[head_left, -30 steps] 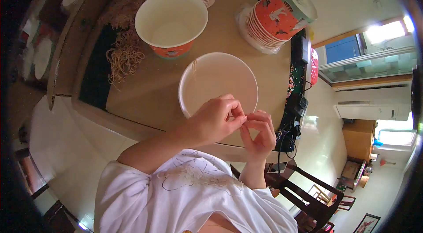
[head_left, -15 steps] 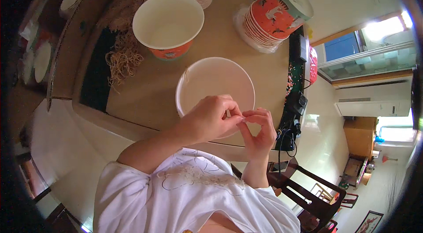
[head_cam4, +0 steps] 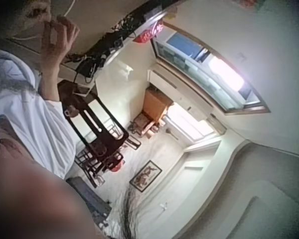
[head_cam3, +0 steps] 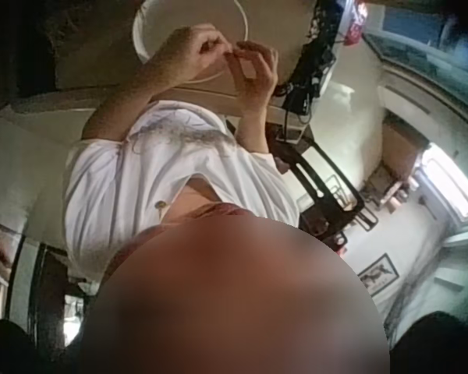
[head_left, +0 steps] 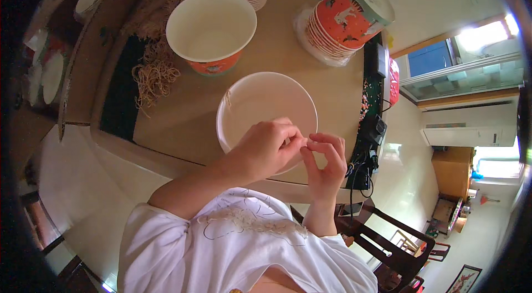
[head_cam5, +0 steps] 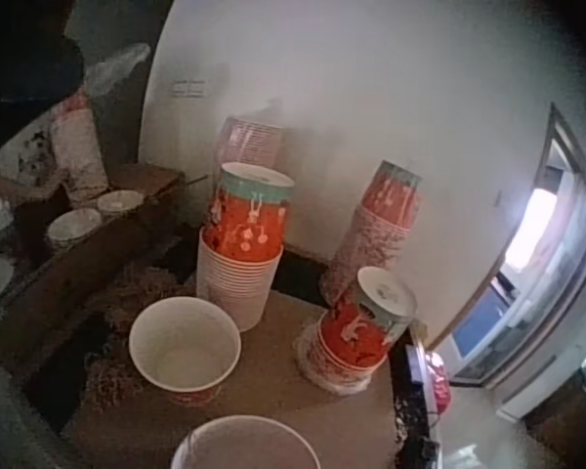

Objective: Secure rubber bands around the rims of paper bowls and stack them.

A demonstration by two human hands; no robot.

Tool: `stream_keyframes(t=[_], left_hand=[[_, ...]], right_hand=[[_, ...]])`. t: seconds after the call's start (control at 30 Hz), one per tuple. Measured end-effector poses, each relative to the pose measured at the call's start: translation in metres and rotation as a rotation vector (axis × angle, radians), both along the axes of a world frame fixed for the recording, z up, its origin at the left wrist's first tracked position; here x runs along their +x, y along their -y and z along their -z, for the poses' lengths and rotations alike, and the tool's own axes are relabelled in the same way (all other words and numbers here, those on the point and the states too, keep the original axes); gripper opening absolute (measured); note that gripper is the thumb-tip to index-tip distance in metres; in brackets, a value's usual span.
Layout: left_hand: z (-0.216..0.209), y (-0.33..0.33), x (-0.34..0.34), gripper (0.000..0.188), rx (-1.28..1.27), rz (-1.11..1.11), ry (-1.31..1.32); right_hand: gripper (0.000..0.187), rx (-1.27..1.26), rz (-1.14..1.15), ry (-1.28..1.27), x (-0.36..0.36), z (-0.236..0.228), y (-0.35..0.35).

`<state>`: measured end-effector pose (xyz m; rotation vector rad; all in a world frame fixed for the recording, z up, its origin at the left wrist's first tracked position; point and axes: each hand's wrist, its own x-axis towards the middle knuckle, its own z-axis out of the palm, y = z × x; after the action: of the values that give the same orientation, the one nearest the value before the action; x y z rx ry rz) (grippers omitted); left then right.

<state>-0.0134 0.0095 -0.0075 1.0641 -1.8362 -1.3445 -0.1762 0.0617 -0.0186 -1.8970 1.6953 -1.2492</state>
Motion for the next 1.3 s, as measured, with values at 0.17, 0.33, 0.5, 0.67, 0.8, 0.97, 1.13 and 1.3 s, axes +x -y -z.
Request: stream_keyframes(t=[0.17,0.33,0.5,0.67,0.8,0.97,1.13,1.3], left_hand=[[0.001,0.001,0.001,0.013,0.100,0.003,-0.103],[0.000,0.002,0.002,0.012,0.094,0.022,-0.091],[-0.003,0.002,0.001,0.013,0.135,-0.020,-0.043],[-0.003,0.001,0.001,0.014,0.087,-0.034,-0.033],[-0.007,0.002,-0.001,0.013,0.083,-0.031,-0.038],[-0.005,0.002,-0.004,0.013,0.091,-0.058,-0.090],[-0.004,0.002,-0.006,0.013,0.088,-0.059,-0.101],[-0.005,0.003,-0.007,0.013,0.103,-0.072,-0.135]], right_hand=[[0.017,-0.012,-0.004,0.011,-0.002,0.003,0.000],[0.017,-0.010,-0.007,-0.007,-0.002,0.003,0.001],[0.021,-0.011,-0.028,-0.090,-0.001,-0.003,0.000],[0.018,0.024,-0.011,-0.054,0.002,-0.002,-0.002],[0.014,0.069,0.018,0.060,0.006,-0.006,-0.001],[0.015,0.102,0.019,0.046,0.002,0.001,-0.001],[0.014,0.091,0.029,0.048,0.004,0.002,-0.001],[0.014,0.036,0.009,0.010,0.004,0.001,0.000]])
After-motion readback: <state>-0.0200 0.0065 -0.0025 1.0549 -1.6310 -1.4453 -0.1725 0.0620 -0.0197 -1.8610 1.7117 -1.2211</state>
